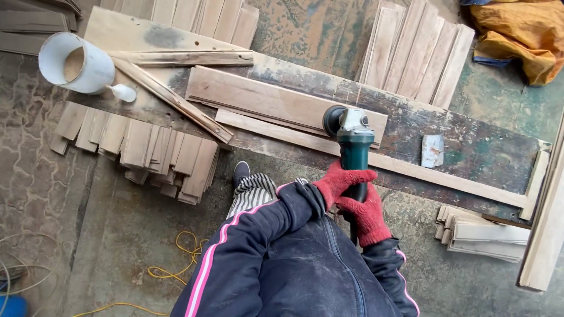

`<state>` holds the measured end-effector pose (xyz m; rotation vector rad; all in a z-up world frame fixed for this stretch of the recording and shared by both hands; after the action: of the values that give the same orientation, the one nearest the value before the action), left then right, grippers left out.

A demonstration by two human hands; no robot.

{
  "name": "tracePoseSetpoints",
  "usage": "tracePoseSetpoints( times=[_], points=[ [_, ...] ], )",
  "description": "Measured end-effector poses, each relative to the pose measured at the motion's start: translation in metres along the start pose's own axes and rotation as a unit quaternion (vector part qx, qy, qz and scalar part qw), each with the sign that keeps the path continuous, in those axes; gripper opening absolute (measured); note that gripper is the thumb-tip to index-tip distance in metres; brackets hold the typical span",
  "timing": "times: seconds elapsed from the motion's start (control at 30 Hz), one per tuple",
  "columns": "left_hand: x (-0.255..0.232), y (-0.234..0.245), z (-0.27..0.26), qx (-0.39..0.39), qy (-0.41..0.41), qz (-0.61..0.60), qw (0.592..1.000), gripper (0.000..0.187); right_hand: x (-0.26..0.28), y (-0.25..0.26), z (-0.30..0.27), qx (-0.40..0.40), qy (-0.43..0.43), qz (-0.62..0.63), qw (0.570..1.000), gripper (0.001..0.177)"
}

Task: Sanding wooden planks using an angle grinder with a sanding disc attachment.

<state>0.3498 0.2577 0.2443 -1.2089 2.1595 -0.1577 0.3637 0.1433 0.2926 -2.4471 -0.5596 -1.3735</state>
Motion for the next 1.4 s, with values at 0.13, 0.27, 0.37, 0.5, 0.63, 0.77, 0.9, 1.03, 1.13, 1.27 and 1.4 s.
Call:
tracePoseSetpoints(
  times=[0.13,0.27,0.37,0.5,0.63,0.77,0.9,1.03,1.13,1.27,1.4],
  points=[
    [-0.02,0.033,0.017,-0.004,-0.002,0.004,1.0,0.082,-0.013,-0.036,0.018,-0.015,0.006,-0.082,0.996,0.055],
    [-0.05,0.07,0.014,-0.001,0.014,0.045,0.999,0.077,-0.032,-0.075,0.024,-0.058,0.015,-0.085,0.995,0.056],
    [-0.046,0.096,0.038,0.017,0.034,0.056,0.998,0.075,-0.04,-0.101,0.022,-0.082,0.016,-0.086,0.993,0.055],
    [-0.04,0.116,0.064,0.046,0.053,0.051,0.996,0.072,-0.039,-0.131,0.018,-0.116,-0.006,-0.075,0.99,0.055],
    [-0.038,0.119,0.067,0.066,0.076,0.005,0.995,0.065,-0.035,-0.137,0.014,-0.136,-0.015,-0.077,0.988,0.058],
    [-0.038,0.116,0.063,0.058,0.107,0.0,0.993,0.068,-0.029,-0.133,0.009,-0.123,-0.031,-0.093,0.988,0.057],
    [-0.059,0.116,0.039,0.042,0.119,-0.039,0.991,0.065,-0.008,-0.139,0.007,-0.09,-0.013,-0.091,0.992,0.054],
    [-0.062,0.111,0.034,0.044,0.114,-0.058,0.991,0.067,0.003,-0.145,-0.002,-0.076,0.012,-0.067,0.995,0.057],
    [-0.112,0.078,-0.025,0.051,0.04,0.139,0.988,0.072,0.033,-0.148,-0.022,-0.067,0.065,0.003,0.996,0.056],
    [-0.198,0.049,-0.03,0.163,-0.139,0.511,0.832,0.063,0.04,-0.105,-0.043,-0.045,0.12,0.163,0.978,0.049],
    [-0.249,0.099,0.12,-0.282,-0.488,0.595,0.572,0.113,0.045,-0.055,-0.074,-0.107,0.199,0.223,0.948,0.067]
  ],
)
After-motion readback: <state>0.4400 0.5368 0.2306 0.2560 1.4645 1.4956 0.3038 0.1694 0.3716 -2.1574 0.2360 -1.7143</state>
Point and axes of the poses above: each hand's wrist, its own z-axis towards the middle knuckle, its own y-axis out of the back of the hand, x = y × z, the point moved 3 cm from there along z, towards the middle knuckle, and after that the axes turned 6 degrees about y, right-handed, at the moved point
